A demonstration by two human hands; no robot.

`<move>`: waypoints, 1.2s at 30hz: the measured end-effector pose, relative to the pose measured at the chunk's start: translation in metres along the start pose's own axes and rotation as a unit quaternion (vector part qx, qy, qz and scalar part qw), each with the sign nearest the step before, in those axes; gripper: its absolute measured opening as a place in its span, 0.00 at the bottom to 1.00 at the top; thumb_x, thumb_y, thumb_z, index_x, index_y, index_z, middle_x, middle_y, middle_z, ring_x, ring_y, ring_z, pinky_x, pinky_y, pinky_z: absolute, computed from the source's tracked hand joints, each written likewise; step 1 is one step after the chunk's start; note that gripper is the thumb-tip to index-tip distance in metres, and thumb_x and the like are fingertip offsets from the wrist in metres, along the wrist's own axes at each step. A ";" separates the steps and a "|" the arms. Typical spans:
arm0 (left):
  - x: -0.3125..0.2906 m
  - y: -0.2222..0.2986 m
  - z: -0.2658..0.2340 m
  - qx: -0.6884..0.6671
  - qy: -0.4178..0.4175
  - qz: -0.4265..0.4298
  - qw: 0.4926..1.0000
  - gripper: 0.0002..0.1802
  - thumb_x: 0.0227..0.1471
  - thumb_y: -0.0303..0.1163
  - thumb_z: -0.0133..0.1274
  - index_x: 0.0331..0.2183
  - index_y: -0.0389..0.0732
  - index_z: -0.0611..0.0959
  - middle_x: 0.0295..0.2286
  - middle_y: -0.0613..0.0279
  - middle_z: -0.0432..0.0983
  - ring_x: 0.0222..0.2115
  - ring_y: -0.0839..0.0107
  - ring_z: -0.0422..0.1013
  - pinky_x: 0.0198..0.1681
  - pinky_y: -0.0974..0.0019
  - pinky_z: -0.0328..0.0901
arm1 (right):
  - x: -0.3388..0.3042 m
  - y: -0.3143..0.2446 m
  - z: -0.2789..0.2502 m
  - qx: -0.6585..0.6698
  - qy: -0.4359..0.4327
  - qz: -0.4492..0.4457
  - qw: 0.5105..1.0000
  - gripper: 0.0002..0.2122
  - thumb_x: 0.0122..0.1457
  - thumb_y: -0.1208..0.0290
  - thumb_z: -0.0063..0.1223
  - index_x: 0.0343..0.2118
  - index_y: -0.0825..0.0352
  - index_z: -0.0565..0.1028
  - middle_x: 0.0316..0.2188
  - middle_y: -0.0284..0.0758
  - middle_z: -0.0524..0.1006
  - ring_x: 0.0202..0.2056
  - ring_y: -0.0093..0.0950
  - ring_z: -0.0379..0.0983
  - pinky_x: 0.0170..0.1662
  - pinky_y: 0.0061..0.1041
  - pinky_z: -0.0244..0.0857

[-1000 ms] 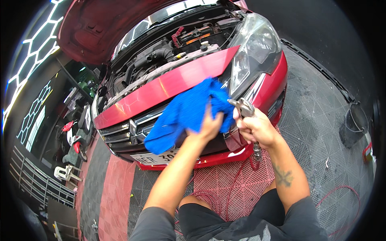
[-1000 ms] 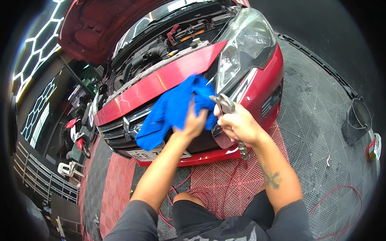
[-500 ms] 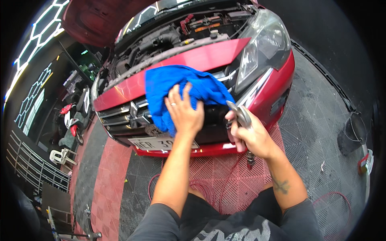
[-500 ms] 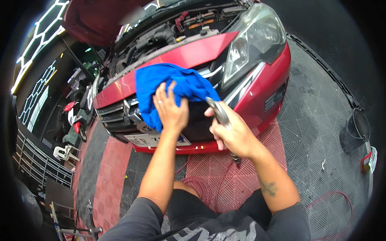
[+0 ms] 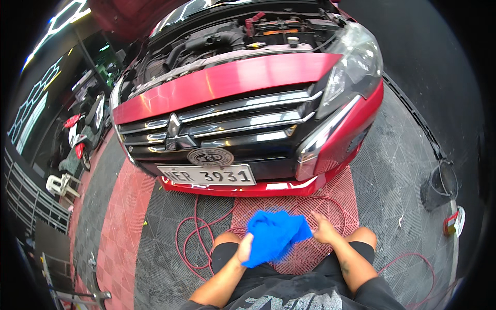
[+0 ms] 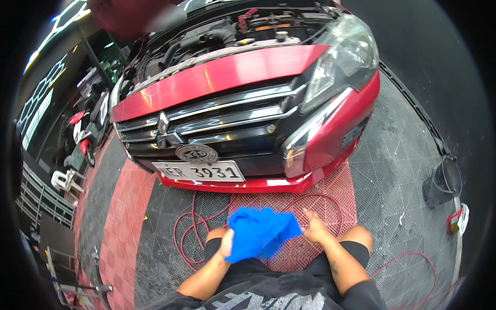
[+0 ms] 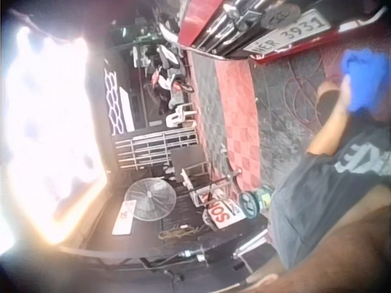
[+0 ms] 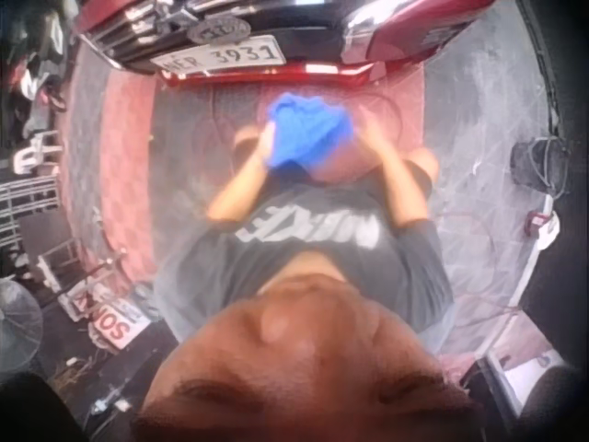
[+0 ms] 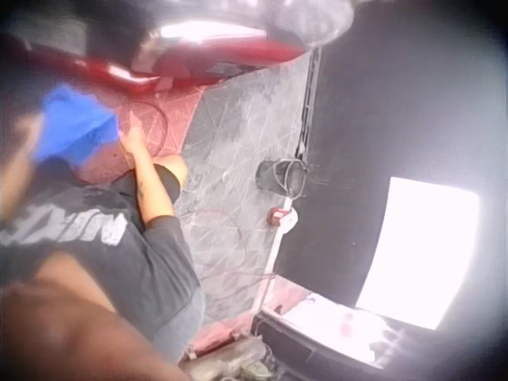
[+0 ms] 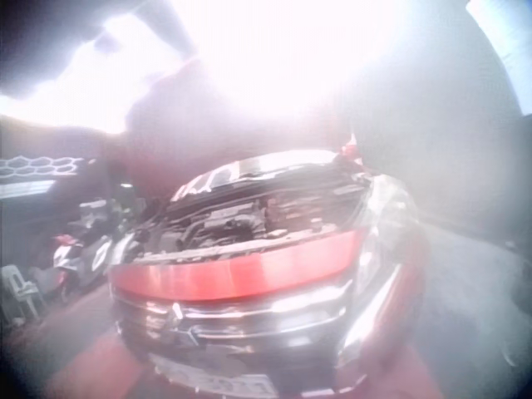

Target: The person wipes the front bumper and grille of a red car with a blue cloth. A coworker also wipes the bumper area with a yellow cloth. The person uses an air nozzle to blow air into the grille while wiping.

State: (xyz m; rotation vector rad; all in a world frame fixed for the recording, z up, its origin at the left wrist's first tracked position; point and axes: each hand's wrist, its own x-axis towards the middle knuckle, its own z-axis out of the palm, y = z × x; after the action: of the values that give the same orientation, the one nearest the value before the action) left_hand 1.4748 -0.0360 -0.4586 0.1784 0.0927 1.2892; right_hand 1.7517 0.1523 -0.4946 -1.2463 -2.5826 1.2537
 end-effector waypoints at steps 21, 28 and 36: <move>-0.013 0.073 0.048 0.558 0.203 0.170 0.786 0.43 0.41 0.19 0.67 0.58 0.42 0.65 0.42 0.61 0.73 0.38 0.68 0.75 0.42 0.65 0.75 | -0.076 -0.078 -0.079 0.569 0.082 -0.201 0.793 0.10 0.62 0.69 0.66 0.40 0.65 0.75 0.35 0.25 0.77 0.39 0.17 0.72 0.43 0.23 0.68; 0.055 -0.017 0.102 0.746 -0.008 0.097 0.659 0.62 0.39 0.33 0.74 0.69 0.37 0.56 0.59 0.40 0.65 0.60 0.48 0.67 0.64 0.51 0.62 | -0.088 -0.136 -0.074 0.359 -0.016 -0.245 0.900 0.15 0.67 0.63 0.61 0.48 0.68 0.71 0.41 0.29 0.75 0.44 0.18 0.68 0.49 0.24 0.65; 0.063 -0.008 0.101 0.862 0.035 0.136 0.488 0.19 0.46 0.26 0.68 0.42 0.39 0.84 0.39 0.51 0.83 0.42 0.57 0.81 0.47 0.57 0.74 | -0.134 -0.144 -0.152 0.198 -0.016 -0.242 0.950 0.17 0.68 0.60 0.59 0.50 0.69 0.77 0.41 0.36 0.81 0.43 0.26 0.78 0.46 0.28 0.72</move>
State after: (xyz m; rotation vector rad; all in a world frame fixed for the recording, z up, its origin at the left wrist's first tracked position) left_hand 1.5166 0.0139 -0.3584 1.9498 1.5233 1.0061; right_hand 1.7988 0.1110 -0.2542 -0.4858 -2.2771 1.5625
